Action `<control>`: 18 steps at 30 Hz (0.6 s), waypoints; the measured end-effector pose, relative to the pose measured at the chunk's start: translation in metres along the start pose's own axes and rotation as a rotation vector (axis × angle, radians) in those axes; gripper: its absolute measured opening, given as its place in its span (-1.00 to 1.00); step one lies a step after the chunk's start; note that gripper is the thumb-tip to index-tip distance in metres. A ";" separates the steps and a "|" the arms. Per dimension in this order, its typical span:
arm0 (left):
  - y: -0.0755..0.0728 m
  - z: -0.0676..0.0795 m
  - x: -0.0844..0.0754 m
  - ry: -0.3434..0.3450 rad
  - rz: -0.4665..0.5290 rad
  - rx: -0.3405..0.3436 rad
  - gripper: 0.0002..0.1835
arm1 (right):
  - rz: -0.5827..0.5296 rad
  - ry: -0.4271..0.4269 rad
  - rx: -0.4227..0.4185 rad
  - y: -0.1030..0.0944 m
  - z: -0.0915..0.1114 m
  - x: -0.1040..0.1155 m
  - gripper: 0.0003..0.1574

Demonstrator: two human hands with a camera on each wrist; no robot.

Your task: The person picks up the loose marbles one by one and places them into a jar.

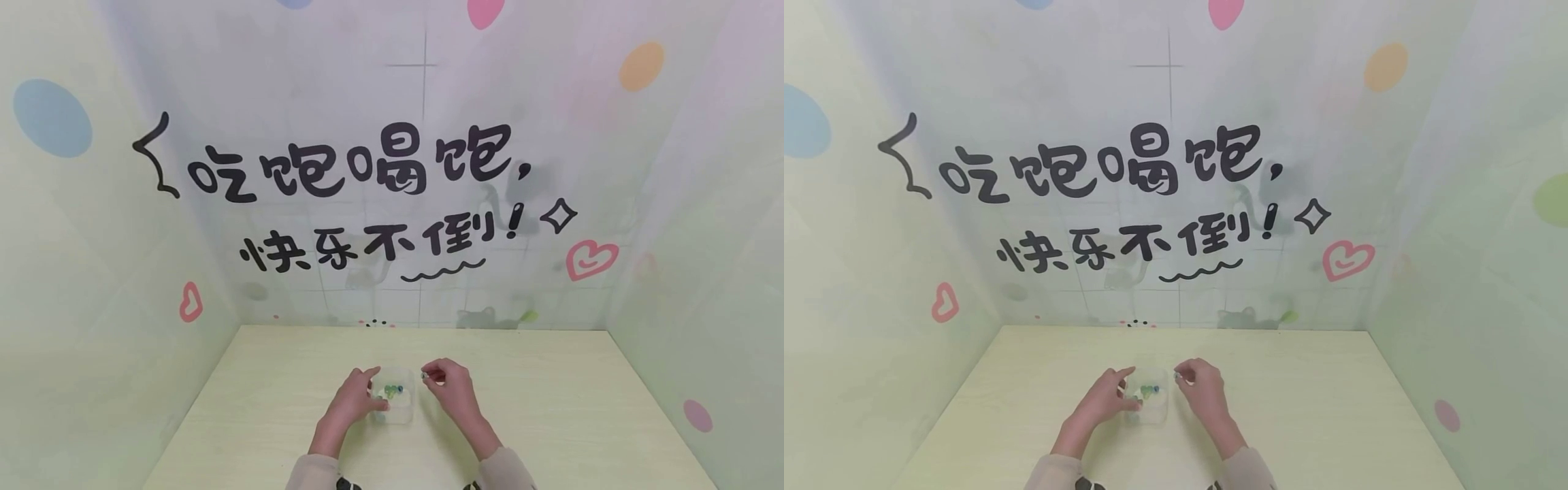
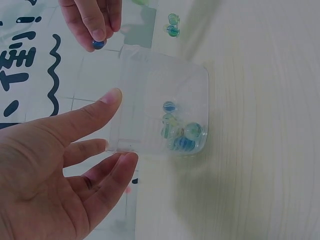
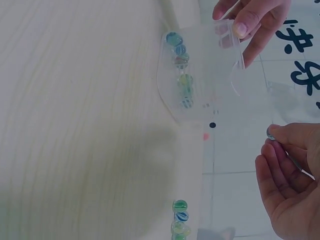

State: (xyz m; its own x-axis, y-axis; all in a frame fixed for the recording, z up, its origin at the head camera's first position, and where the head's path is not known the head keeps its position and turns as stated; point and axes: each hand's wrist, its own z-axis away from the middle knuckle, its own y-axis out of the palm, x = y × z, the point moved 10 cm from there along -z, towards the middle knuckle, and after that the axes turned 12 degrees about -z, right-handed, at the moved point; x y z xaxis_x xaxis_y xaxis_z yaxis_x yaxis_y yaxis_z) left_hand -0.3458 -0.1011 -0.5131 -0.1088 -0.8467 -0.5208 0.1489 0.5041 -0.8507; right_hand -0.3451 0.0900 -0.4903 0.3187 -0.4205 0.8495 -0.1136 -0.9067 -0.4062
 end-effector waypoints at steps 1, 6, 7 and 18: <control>0.000 0.000 0.000 -0.001 0.000 0.001 -0.19 | 0.002 -0.006 0.001 0.001 -0.001 0.001 -0.84; -0.001 -0.001 -0.001 -0.002 0.000 0.003 -0.19 | -0.001 -0.023 0.013 0.004 -0.003 0.004 -0.85; -0.001 -0.001 -0.001 -0.002 0.001 0.004 -0.19 | -0.006 -0.023 0.015 0.005 -0.004 0.005 -0.85; -0.001 0.000 -0.001 0.003 0.009 0.000 -0.19 | 0.001 -0.035 0.047 0.013 -0.006 0.013 -0.85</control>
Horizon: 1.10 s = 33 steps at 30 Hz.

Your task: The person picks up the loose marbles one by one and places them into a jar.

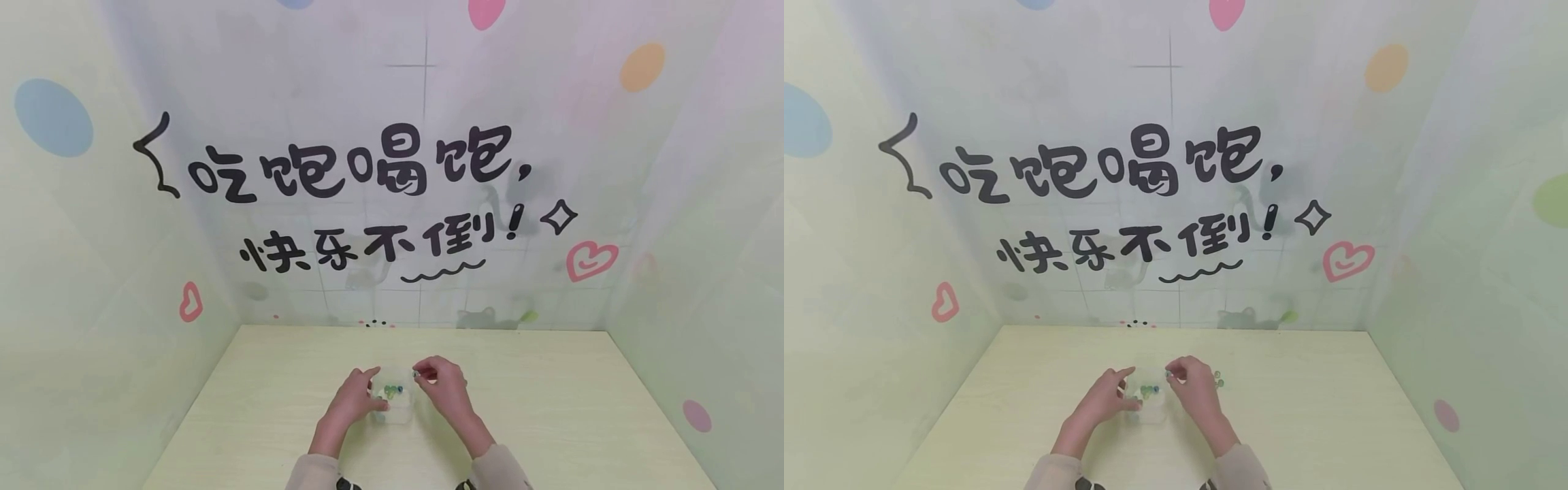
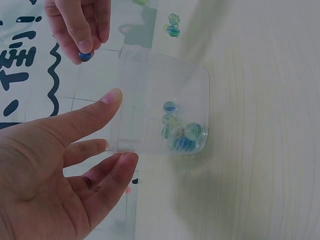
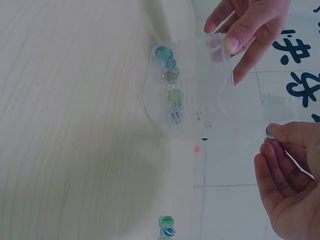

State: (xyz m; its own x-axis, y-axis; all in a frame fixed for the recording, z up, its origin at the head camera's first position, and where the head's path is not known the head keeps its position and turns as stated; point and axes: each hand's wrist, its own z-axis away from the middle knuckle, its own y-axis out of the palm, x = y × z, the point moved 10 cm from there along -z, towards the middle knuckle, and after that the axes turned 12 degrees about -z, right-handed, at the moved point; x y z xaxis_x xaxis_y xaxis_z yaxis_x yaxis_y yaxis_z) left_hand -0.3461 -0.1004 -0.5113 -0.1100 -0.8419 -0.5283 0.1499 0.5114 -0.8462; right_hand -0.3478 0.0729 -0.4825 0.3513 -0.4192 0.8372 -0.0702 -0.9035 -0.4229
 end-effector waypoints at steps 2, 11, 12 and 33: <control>0.000 0.000 0.000 0.003 -0.004 -0.001 -0.19 | -0.008 -0.004 0.007 0.001 0.000 0.001 -0.85; 0.002 -0.001 0.002 -0.005 -0.025 0.004 -0.19 | -0.026 -0.012 0.022 0.007 -0.002 0.005 -0.85; 0.002 -0.002 0.002 -0.006 -0.027 0.005 -0.19 | -0.026 -0.012 0.022 0.007 -0.003 0.005 -0.84; 0.004 -0.002 0.002 0.009 -0.027 0.015 -0.18 | -0.037 -0.051 0.043 0.014 -0.003 0.017 -0.86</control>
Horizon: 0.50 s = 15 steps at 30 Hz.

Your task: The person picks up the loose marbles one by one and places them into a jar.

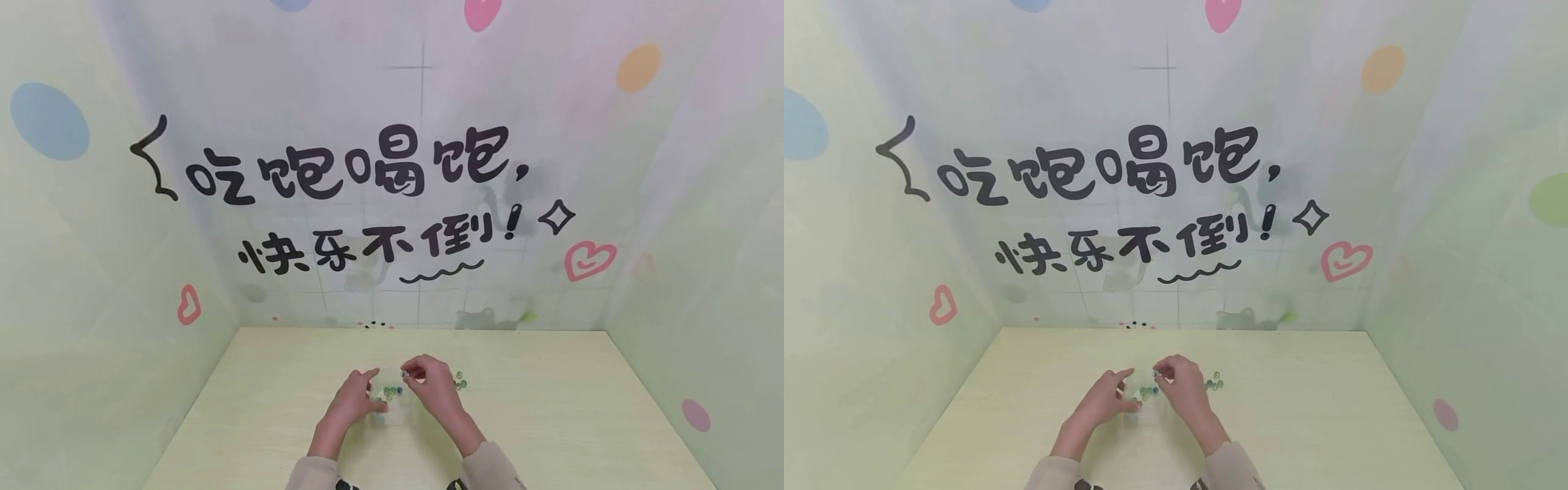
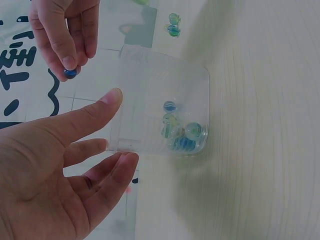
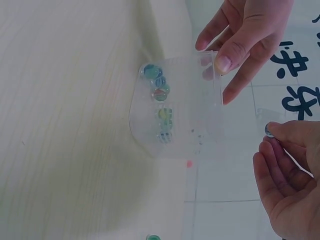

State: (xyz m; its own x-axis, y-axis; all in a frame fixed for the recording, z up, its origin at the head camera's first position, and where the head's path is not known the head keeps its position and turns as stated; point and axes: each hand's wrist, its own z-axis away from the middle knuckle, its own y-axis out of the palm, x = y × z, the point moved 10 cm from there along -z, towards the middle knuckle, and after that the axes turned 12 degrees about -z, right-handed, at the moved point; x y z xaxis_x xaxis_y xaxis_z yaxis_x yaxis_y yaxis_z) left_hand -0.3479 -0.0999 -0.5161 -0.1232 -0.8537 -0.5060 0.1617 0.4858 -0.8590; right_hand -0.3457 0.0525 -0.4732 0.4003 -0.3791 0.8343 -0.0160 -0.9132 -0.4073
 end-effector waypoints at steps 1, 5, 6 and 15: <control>0.000 0.000 0.000 0.002 0.002 0.000 -0.18 | -0.004 -0.001 0.000 0.000 0.000 0.000 -0.86; 0.000 -0.001 0.000 0.007 0.003 -0.004 -0.18 | -0.003 -0.005 0.002 0.001 -0.002 0.001 -0.85; 0.000 -0.001 0.000 0.008 0.002 -0.005 -0.18 | -0.002 -0.009 0.003 0.002 -0.002 0.001 -0.85; 0.000 -0.001 0.000 0.009 -0.008 -0.011 -0.19 | -0.011 -0.019 0.009 0.004 -0.003 0.004 -0.85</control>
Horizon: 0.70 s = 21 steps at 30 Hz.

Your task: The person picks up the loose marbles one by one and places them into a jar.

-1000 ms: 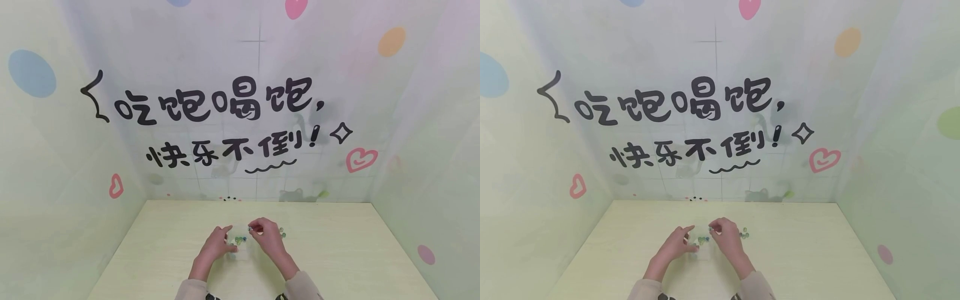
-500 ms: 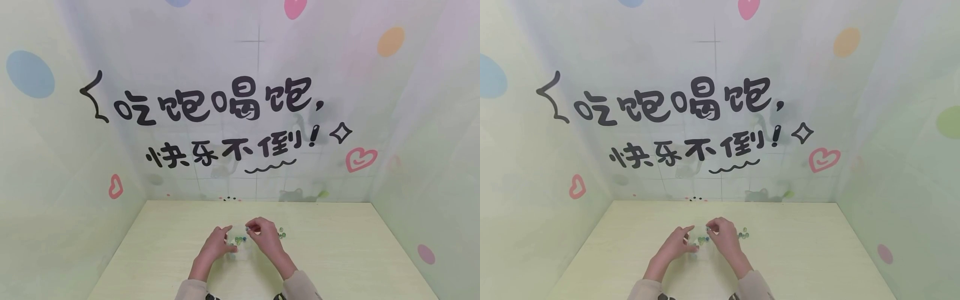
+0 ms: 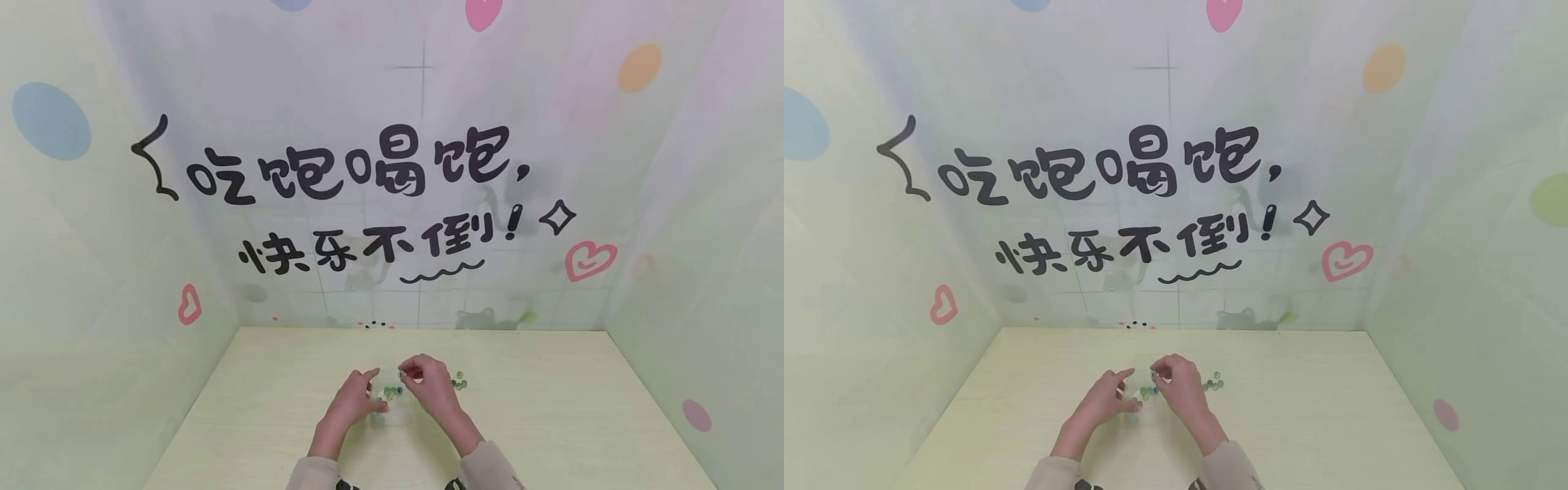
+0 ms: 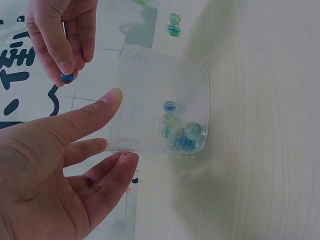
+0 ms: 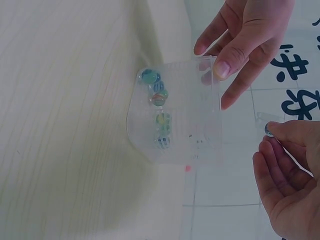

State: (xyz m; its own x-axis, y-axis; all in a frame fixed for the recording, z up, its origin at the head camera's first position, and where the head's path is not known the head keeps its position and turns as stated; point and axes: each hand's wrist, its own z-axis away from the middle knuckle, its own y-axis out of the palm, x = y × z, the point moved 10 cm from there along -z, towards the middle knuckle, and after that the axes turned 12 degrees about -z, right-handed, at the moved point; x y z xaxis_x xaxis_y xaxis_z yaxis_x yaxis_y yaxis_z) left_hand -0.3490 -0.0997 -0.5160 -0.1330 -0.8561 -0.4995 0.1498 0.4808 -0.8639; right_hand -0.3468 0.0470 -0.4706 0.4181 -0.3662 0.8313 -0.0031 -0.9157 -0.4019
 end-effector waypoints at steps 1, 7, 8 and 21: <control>0.000 0.000 0.000 0.001 0.000 0.000 -0.19 | 0.000 0.000 0.001 0.000 0.000 0.000 -0.85; 0.000 0.000 -0.001 0.003 -0.002 -0.002 -0.19 | 0.001 0.002 0.001 0.000 0.000 0.001 -0.85; -0.001 0.000 -0.001 0.001 -0.001 -0.003 -0.19 | 0.000 0.002 0.001 0.000 0.000 0.001 -0.85; 0.002 0.000 0.003 -0.029 0.013 0.004 -0.20 | 0.016 0.027 0.003 -0.003 0.003 -0.004 -0.85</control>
State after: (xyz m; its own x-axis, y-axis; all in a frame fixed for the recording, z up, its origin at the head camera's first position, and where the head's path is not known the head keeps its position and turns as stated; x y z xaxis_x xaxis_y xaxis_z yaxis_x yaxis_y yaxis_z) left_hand -0.3490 -0.1014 -0.5189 -0.1029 -0.8550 -0.5083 0.1555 0.4909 -0.8572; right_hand -0.3456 0.0518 -0.4744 0.3935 -0.3855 0.8346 -0.0066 -0.9090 -0.4167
